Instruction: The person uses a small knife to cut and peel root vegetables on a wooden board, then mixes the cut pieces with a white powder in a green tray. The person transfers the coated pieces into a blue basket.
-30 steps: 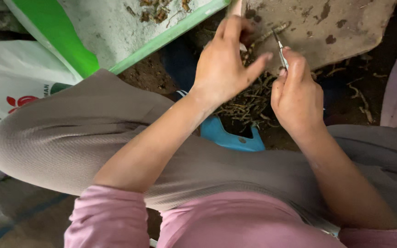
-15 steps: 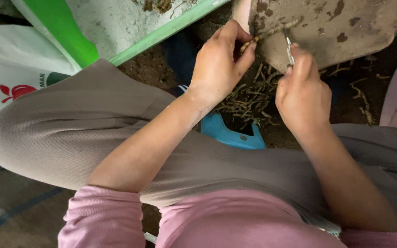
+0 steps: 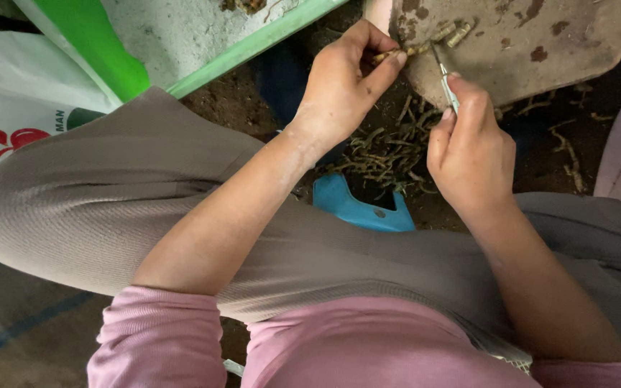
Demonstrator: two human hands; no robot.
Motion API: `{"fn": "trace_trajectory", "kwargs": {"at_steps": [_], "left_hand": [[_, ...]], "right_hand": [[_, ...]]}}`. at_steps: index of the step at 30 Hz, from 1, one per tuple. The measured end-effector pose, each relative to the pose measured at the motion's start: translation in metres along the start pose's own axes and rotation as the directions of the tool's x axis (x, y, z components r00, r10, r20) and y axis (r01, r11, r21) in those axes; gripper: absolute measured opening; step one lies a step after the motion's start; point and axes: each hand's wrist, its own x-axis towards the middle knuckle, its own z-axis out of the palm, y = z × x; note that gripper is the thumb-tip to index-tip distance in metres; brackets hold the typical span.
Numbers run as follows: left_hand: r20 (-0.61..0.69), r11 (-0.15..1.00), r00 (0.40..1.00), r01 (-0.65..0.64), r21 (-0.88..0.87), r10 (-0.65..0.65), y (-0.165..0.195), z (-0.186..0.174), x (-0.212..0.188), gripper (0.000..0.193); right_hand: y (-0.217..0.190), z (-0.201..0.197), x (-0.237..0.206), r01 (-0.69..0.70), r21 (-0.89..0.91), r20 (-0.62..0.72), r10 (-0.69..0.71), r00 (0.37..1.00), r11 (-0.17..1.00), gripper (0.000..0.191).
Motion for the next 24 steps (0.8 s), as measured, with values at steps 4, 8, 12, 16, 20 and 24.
{"fn": "trace_trajectory", "kwargs": {"at_steps": [4,8,12,16,20,24], "left_hand": [[0.006,1.000,1.000,-0.001,-0.023,0.001,0.000,0.000,0.001,0.020],[0.004,0.999,1.000,-0.030,-0.019,0.031,-0.003,-0.003,0.004,0.022],[-0.008,0.998,0.999,0.033,-0.056,-0.033,-0.003,-0.002,-0.003,0.022],[-0.033,0.996,0.999,0.025,-0.085,-0.028,0.002,0.000,-0.009,0.022],[-0.048,0.999,0.998,0.050,-0.020,-0.050,0.007,0.001,-0.014,0.023],[-0.086,0.998,0.995,0.055,0.041,-0.051,0.013,0.002,-0.015,0.025]], "right_hand": [[-0.003,-0.002,0.006,0.014,0.003,0.006,-0.014,1.000,1.000,0.027],[-0.005,-0.001,0.013,-0.039,-0.044,0.060,0.042,0.997,0.998,0.034],[-0.009,-0.003,0.008,-0.012,-0.046,0.024,0.013,1.000,0.999,0.030],[-0.013,-0.009,-0.005,-0.128,-0.082,0.136,0.138,0.981,0.988,0.039],[-0.018,-0.014,-0.014,-0.054,0.014,-0.015,0.055,0.998,0.998,0.035],[-0.025,-0.013,-0.009,-0.029,0.037,-0.005,0.029,1.000,0.999,0.037]]}}
